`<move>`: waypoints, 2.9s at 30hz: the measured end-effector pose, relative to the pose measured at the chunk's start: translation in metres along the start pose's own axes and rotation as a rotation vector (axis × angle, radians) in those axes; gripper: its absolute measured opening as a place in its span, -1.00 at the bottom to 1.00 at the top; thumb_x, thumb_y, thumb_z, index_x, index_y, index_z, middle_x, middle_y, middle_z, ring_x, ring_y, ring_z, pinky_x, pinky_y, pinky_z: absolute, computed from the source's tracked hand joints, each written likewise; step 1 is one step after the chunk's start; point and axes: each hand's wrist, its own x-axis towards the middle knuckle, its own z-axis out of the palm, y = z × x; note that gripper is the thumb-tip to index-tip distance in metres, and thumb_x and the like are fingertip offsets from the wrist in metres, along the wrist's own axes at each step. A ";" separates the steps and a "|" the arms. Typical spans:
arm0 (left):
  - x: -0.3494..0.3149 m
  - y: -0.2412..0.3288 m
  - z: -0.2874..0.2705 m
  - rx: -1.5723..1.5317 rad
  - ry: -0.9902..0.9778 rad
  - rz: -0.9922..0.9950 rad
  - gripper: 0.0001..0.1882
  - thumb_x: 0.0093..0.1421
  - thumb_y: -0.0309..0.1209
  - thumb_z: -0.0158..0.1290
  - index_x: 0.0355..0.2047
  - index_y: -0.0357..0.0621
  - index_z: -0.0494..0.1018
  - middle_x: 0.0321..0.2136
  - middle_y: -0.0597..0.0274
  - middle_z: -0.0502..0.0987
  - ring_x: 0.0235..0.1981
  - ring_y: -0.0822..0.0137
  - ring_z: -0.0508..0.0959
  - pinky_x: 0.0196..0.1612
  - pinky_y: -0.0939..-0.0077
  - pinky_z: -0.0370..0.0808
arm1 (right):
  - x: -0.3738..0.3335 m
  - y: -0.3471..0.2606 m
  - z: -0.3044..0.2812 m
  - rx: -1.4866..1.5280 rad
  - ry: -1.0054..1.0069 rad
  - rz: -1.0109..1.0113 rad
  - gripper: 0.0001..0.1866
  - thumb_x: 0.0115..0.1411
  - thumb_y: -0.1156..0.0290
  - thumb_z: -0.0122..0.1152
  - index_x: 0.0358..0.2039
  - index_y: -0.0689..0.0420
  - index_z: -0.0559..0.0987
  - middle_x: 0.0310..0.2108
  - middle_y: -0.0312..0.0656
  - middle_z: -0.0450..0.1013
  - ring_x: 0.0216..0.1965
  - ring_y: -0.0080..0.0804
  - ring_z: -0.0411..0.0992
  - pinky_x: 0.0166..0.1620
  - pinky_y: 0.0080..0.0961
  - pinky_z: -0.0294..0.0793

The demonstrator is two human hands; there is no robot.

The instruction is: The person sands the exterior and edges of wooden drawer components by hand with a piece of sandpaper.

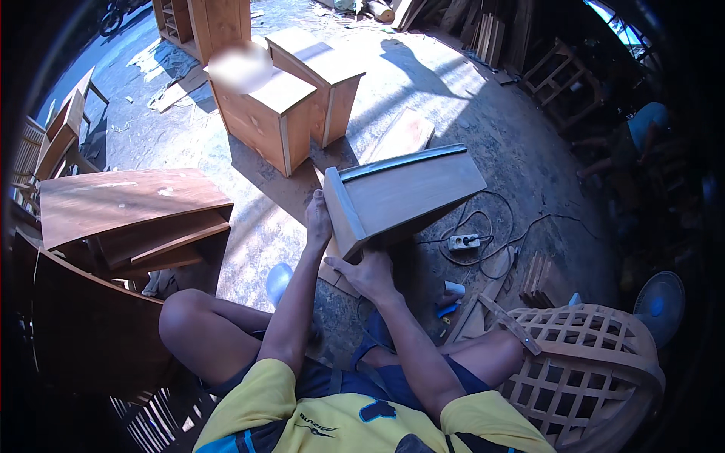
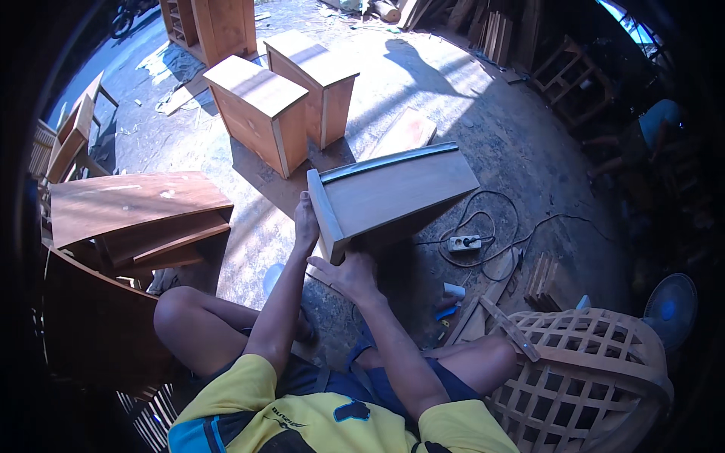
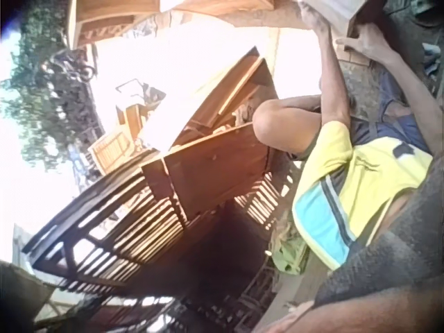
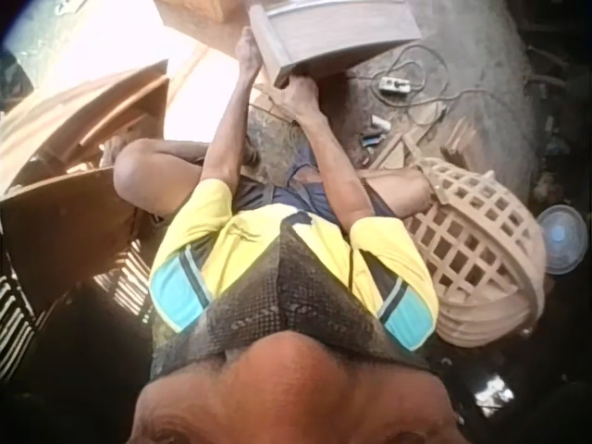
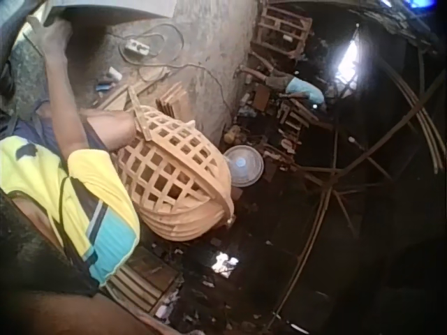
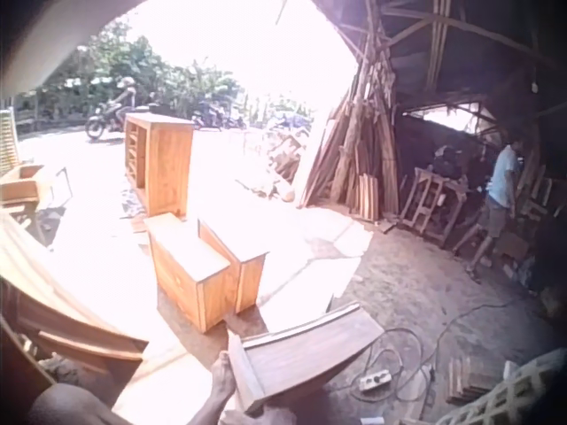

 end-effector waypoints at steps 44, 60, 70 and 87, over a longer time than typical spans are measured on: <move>0.000 0.138 -0.018 -0.433 -0.724 -0.159 -0.17 0.10 -0.35 0.29 0.42 -0.07 0.31 0.40 -0.01 0.28 0.46 0.10 0.18 0.50 0.21 0.08 | 0.210 0.107 -0.103 1.364 0.269 0.389 -0.38 0.38 0.04 0.06 0.22 0.31 0.45 0.08 0.08 0.51 0.05 -0.06 0.54 0.16 -0.20 0.53; -0.005 0.115 -0.007 -0.456 -0.678 -0.259 -0.17 0.18 -0.36 0.20 0.48 0.00 0.20 0.44 -0.02 0.21 0.45 0.15 0.24 0.47 0.29 0.18 | 0.088 0.069 -0.120 0.025 0.666 -0.035 -0.53 0.38 0.49 0.19 0.29 0.10 0.46 -0.09 0.14 0.64 -0.04 0.07 0.64 -0.08 -0.14 0.63; -0.016 0.121 0.012 -0.501 -0.715 -0.260 -0.16 0.29 -0.28 0.13 0.51 -0.20 0.07 0.50 -0.04 0.12 0.51 0.14 0.13 0.51 0.29 0.07 | 0.140 0.124 -0.146 -0.076 0.172 -0.347 -0.77 0.38 0.45 0.18 0.00 0.14 0.67 0.09 -0.02 0.58 0.16 -0.11 0.54 0.25 -0.22 0.53; -0.013 0.108 -0.013 -0.421 -0.632 -0.264 -0.19 0.29 -0.23 0.10 0.50 -0.19 0.13 0.47 0.01 0.19 0.48 0.13 0.18 0.49 0.29 0.10 | 0.125 0.092 -0.097 0.050 0.142 -0.388 -0.75 0.42 0.45 0.16 0.04 0.11 0.67 0.08 -0.09 0.61 0.15 -0.16 0.57 0.21 -0.26 0.54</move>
